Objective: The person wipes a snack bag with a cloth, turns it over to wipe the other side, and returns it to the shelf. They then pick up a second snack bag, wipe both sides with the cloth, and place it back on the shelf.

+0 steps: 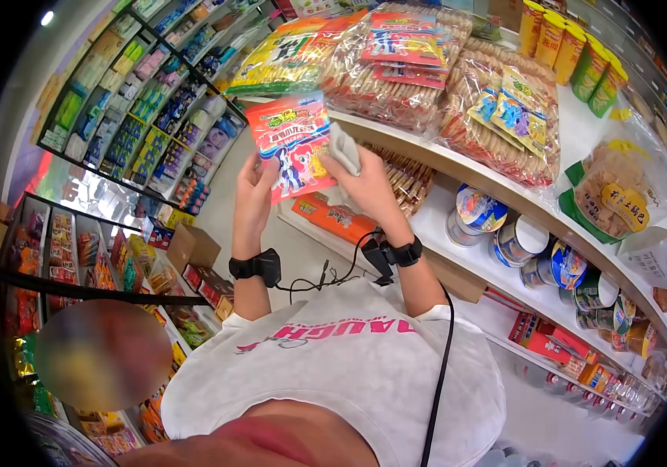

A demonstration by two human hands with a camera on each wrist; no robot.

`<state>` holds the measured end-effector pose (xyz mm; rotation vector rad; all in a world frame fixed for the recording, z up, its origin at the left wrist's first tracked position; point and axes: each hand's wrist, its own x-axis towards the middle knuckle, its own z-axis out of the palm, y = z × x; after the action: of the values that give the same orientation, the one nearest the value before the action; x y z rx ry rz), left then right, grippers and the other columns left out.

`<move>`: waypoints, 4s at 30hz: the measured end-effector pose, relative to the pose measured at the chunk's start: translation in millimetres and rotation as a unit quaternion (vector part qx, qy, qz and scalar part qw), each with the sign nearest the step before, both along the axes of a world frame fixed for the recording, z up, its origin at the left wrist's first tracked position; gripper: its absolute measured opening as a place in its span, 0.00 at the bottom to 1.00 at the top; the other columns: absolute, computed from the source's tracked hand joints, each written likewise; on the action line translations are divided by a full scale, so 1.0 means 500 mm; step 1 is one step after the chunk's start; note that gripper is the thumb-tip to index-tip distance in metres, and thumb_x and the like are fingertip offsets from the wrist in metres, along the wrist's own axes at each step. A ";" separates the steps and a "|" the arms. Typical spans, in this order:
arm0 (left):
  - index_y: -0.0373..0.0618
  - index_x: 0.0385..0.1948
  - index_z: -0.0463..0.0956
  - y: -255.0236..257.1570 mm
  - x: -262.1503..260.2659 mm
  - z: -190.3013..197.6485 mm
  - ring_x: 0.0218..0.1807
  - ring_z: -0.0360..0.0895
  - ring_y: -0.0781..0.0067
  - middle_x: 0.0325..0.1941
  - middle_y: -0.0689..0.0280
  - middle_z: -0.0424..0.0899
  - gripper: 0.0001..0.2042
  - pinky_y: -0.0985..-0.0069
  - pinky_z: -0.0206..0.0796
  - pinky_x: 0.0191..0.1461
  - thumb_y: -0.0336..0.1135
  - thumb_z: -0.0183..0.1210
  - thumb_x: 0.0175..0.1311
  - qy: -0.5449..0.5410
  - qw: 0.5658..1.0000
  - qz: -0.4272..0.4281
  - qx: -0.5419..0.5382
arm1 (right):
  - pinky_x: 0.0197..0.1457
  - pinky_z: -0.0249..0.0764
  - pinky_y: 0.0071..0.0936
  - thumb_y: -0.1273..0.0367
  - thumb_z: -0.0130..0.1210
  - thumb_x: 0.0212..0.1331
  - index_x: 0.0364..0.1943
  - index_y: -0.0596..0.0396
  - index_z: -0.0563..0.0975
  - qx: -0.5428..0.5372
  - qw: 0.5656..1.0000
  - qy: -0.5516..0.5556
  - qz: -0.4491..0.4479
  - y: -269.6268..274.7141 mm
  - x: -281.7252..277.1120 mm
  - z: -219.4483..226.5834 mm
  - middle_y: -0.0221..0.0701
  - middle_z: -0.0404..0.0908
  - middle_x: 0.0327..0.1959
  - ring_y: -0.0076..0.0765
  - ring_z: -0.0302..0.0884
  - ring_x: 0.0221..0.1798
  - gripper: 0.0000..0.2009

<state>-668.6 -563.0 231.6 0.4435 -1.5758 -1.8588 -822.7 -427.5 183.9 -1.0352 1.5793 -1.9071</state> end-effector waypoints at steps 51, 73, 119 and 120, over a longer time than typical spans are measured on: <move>0.35 0.58 0.72 -0.187 -0.278 -0.014 0.46 0.81 0.71 0.49 0.58 0.82 0.20 0.75 0.71 0.49 0.39 0.56 0.72 -0.092 0.946 0.172 -0.259 | 0.78 0.49 0.53 0.79 0.64 0.41 0.60 0.54 0.73 -0.052 0.911 0.390 -0.123 -0.118 -0.185 0.087 0.49 0.60 0.71 0.56 0.54 0.75 0.33; 0.36 0.57 0.74 0.542 0.604 -0.034 0.43 0.80 0.79 0.48 0.63 0.82 0.19 0.82 0.70 0.43 0.37 0.59 0.70 -0.072 0.781 0.620 0.002 | 0.61 0.72 0.32 0.59 0.54 0.70 0.68 0.56 0.65 0.152 0.685 -0.260 0.664 0.010 0.614 0.064 0.33 0.74 0.62 0.33 0.74 0.62 0.27; 0.40 0.48 0.75 1.648 1.021 -0.296 0.34 0.73 0.77 0.33 0.69 0.78 0.12 0.79 0.66 0.39 0.36 0.54 0.71 0.299 0.143 0.943 0.019 | 0.60 0.72 0.34 0.63 0.61 0.65 0.65 0.53 0.69 0.377 0.162 -0.021 0.912 0.862 1.384 -0.151 0.29 0.76 0.59 0.29 0.75 0.60 0.26; 0.40 0.49 0.75 1.681 1.038 -0.316 0.34 0.74 0.77 0.33 0.68 0.79 0.12 0.79 0.66 0.39 0.36 0.54 0.71 0.312 0.153 0.937 0.031 | 0.60 0.72 0.34 0.64 0.61 0.65 0.64 0.53 0.70 0.387 0.159 -0.029 0.908 0.900 1.391 -0.166 0.28 0.77 0.59 0.29 0.75 0.60 0.25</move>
<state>-149.4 277.3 73.4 0.7838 0.3941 0.2597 -127.4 22.4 101.0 -1.0032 0.0241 0.6514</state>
